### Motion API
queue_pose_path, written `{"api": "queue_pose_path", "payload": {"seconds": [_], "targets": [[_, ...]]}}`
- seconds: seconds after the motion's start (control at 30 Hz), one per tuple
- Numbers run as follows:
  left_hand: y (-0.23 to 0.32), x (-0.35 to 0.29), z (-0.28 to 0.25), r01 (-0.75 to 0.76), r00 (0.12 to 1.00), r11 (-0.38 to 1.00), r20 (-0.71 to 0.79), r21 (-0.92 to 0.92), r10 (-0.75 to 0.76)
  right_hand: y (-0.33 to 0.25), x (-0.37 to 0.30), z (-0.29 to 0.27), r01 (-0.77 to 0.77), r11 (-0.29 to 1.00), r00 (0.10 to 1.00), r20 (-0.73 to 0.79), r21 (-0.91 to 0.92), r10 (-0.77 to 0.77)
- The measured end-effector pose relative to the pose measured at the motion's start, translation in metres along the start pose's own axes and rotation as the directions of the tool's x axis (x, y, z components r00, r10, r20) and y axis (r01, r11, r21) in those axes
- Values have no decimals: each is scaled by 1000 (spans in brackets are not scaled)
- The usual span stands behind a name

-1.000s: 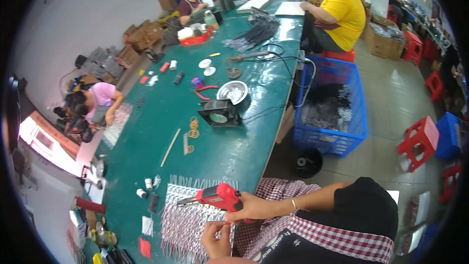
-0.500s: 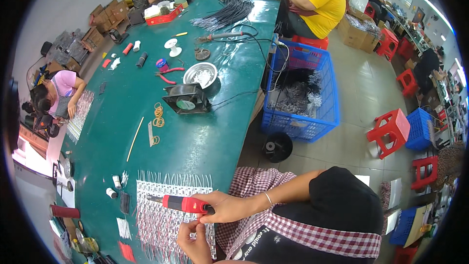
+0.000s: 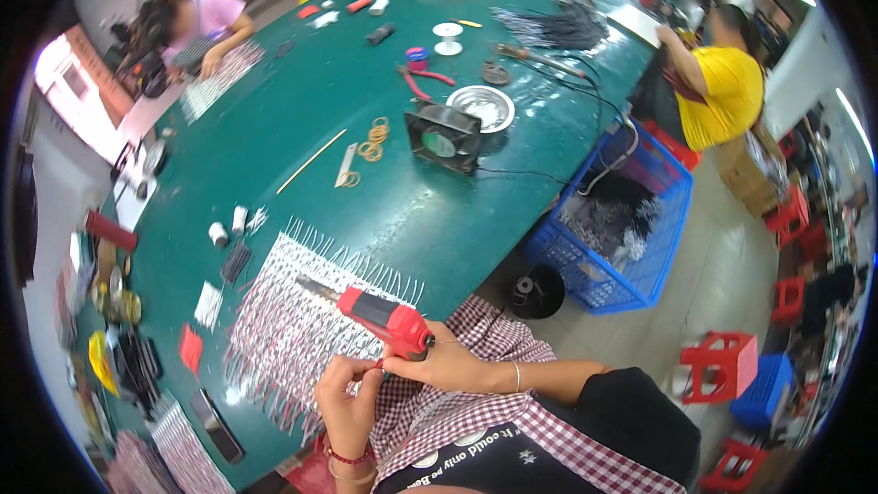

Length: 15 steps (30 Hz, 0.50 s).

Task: The person uses a soldering iron to attach red and white wires to a large LED panel on a green workbench. They repeatedly pick up wires, position them on the panel, and apply the soldering iron to secure the connections.

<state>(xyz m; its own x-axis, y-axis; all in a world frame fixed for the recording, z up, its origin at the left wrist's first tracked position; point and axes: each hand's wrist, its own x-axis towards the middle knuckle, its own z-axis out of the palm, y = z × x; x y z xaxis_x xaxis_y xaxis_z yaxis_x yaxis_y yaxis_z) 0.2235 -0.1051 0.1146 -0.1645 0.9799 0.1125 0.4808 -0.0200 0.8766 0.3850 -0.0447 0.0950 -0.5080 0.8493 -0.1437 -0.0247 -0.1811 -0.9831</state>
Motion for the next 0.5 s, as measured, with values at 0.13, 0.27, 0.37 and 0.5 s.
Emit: {"api": "queue_pose_path", "payload": {"seconds": [0.13, 0.27, 0.37, 0.5], "targets": [[-11, -1, -11, 25, 993, 996, -116, 91, -14, -4, 6, -3, -15, 997, 999, -31, 80, 18], [-43, 20, -30, -76, 987, 927, -101, 367, 121, -4, 12, -29, 19, 995, 998, -57, 93, -14], [-54, 26, -51, -78, 995, 925, -33, 373, 97, -7, 0, -38, 150, 986, 965, -227, 71, -131], [-88, 19, -44, -106, 994, 937, 24, 333, 104, 15, -19, -69, -33, 996, 986, -163, 79, 46]]}}
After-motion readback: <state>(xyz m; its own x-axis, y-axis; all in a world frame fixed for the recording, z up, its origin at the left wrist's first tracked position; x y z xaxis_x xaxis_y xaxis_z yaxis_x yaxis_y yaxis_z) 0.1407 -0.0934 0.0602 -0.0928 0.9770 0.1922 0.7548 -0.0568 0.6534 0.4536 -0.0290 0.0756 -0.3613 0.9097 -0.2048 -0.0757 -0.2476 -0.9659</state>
